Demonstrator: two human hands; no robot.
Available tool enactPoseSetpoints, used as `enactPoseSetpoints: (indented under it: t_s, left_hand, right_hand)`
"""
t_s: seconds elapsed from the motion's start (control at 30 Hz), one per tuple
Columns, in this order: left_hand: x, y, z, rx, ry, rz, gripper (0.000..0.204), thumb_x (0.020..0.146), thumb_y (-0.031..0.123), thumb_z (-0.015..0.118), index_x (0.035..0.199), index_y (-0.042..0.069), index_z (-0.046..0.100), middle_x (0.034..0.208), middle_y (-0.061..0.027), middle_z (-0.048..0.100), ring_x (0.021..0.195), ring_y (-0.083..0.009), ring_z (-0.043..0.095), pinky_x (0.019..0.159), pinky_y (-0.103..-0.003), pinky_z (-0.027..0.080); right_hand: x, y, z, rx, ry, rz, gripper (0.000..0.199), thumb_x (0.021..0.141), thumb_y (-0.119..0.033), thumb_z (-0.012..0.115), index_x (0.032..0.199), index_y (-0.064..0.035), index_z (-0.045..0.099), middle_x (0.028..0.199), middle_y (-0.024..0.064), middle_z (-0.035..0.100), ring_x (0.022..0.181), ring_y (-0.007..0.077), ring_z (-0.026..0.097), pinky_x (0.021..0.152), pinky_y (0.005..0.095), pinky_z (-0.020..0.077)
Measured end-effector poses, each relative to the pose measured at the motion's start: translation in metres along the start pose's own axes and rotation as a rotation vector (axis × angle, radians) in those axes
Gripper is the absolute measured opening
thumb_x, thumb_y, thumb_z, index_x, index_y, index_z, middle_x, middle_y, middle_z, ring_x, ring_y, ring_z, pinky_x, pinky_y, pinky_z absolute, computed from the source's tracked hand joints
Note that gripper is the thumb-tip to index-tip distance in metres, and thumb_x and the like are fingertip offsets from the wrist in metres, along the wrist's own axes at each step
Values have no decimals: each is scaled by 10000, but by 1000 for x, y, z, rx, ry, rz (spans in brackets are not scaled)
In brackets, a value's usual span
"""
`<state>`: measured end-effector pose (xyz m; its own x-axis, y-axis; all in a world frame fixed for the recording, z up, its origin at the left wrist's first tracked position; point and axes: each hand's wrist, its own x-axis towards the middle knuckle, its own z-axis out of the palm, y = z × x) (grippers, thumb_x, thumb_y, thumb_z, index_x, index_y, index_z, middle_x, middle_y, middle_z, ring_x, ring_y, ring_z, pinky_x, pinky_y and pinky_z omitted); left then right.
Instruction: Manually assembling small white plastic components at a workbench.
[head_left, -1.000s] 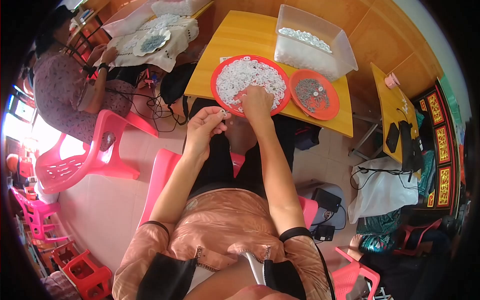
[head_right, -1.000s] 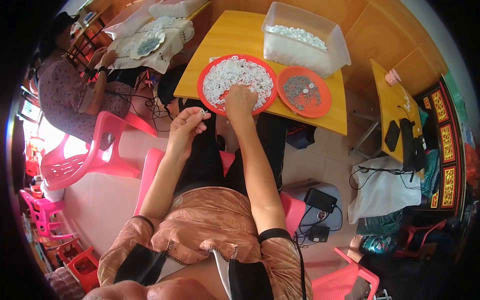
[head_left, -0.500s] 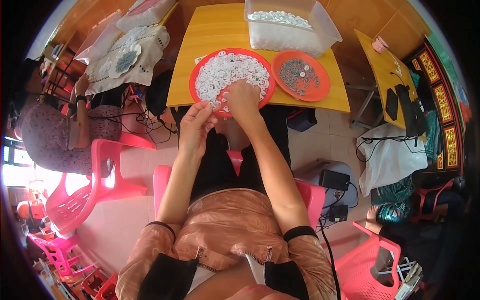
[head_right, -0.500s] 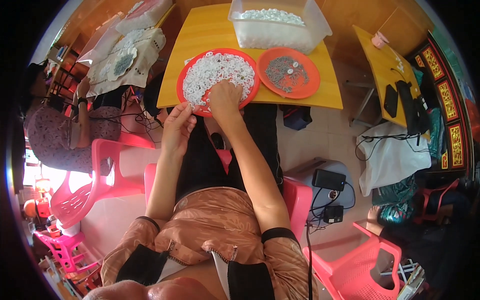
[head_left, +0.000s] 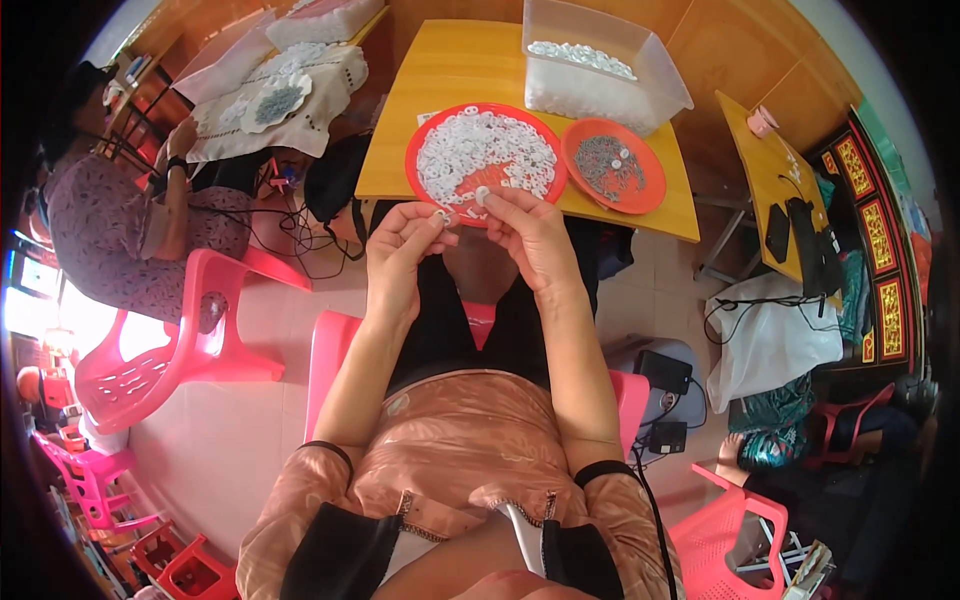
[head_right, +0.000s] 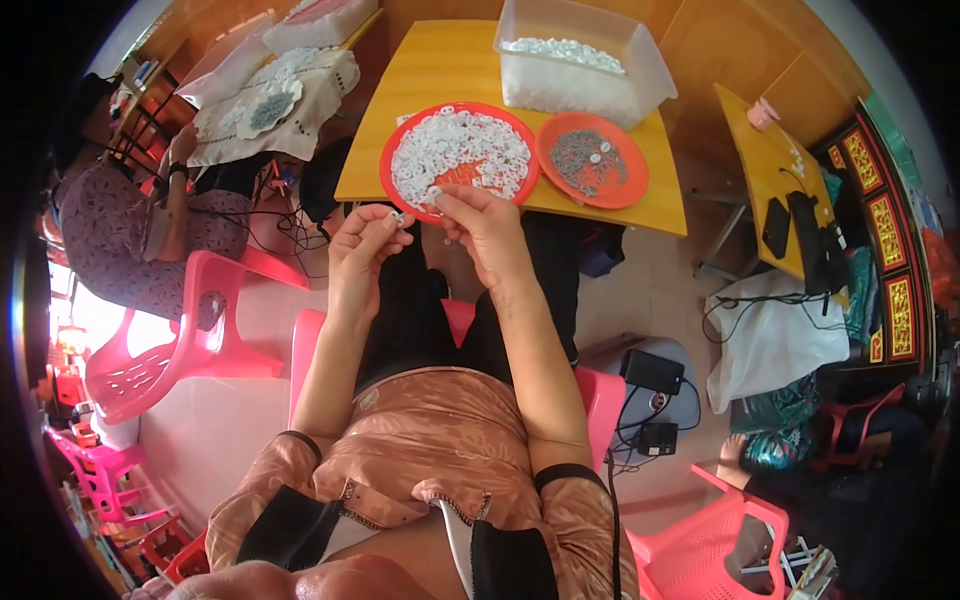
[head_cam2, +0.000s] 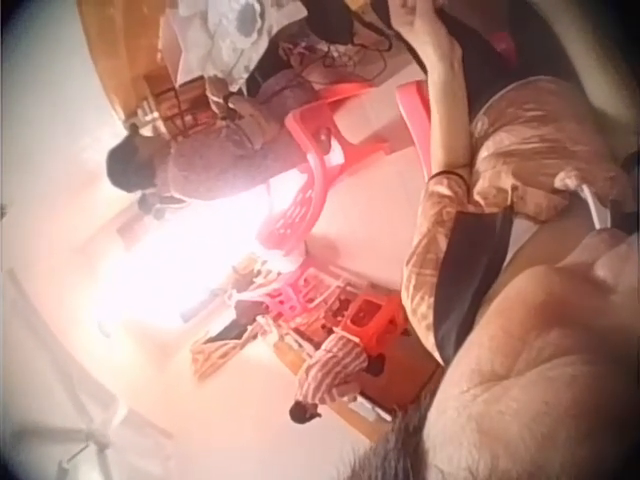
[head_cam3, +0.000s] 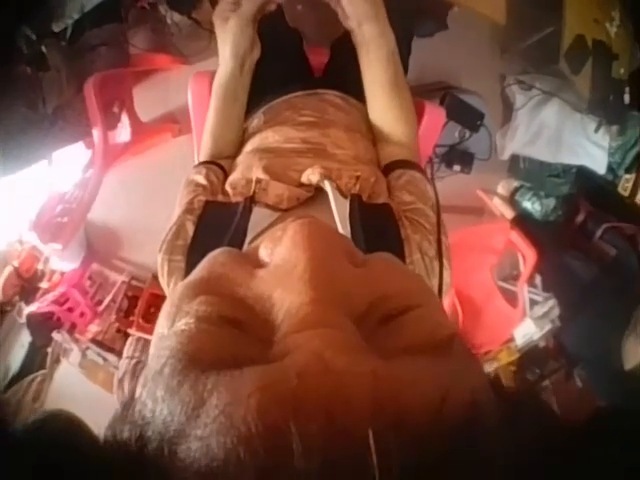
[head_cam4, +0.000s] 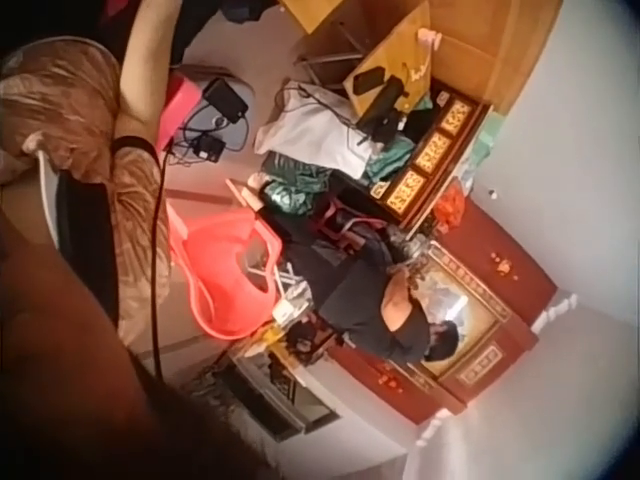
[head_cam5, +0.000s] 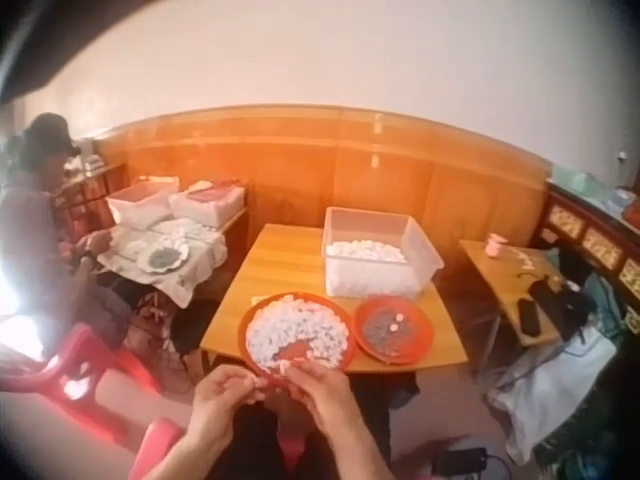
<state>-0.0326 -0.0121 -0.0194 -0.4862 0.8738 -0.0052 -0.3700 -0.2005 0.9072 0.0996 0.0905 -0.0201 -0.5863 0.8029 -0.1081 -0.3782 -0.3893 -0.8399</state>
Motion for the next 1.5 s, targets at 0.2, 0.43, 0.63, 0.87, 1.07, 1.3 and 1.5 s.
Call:
enactPoseSetpoints:
  t_s: [0.2, 0.43, 0.63, 0.87, 1.07, 1.3, 1.5]
  left_hand:
    - [-5, 2, 8, -9, -36, 8, 131, 870, 69, 590, 986, 12, 567, 893, -88, 657, 777, -118, 631, 702, -200, 474]
    - [-10, 4, 16, 5, -22, 19, 108, 858, 67, 613, 943, 4, 593, 850, -56, 647, 751, -102, 614, 698, -202, 441]
    - [-12, 1, 17, 24, -9, 43, 110, 851, 54, 614, 939, -7, 590, 837, -65, 645, 748, -103, 610, 698, -204, 441]
    - [-12, 1, 17, 26, 7, 57, 114, 848, 50, 616, 941, -10, 589, 835, -65, 644, 741, -102, 605, 702, -202, 442]
    - [-12, 0, 16, 53, 2, 70, 116, 849, 50, 619, 940, -17, 589, 830, -60, 640, 744, -99, 602, 709, -205, 450]
    - [-15, 1, 19, 121, 18, 129, 106, 850, 26, 623, 937, -24, 587, 823, -54, 633, 737, -81, 591, 698, -195, 462]
    - [-17, -1, 20, 147, 24, 159, 105, 853, 31, 625, 934, -24, 588, 821, -50, 632, 733, -77, 595, 687, -184, 463]
  right_hand:
    - [-21, -7, 11, 115, -9, 63, 203, 811, -87, 670, 982, 17, 639, 819, 29, 634, 632, 61, 521, 584, 170, 411]
    - [-24, 1, 9, -6, -10, -19, 200, 808, -85, 673, 984, 9, 656, 816, 13, 641, 684, 42, 533, 622, 163, 417]
    - [-29, 3, 12, 4, 21, -23, 201, 815, -92, 673, 990, 4, 658, 849, 16, 652, 731, 43, 556, 655, 170, 432]
    - [-33, 1, 16, -24, 27, -92, 181, 835, -84, 657, 990, 9, 653, 891, 40, 662, 809, 67, 599, 717, 180, 460]
    - [-34, 3, 19, -37, 31, -146, 187, 835, -52, 653, 1003, 29, 639, 937, 68, 668, 842, 83, 619, 744, 191, 480]
    - [-35, 4, 22, -83, 54, -214, 175, 830, -31, 652, 992, 35, 642, 914, 59, 667, 813, 76, 615, 729, 187, 480]
    - [-37, 6, 26, -239, 85, -399, 148, 835, -19, 646, 969, 44, 646, 853, 37, 664, 749, 52, 599, 664, 171, 472]
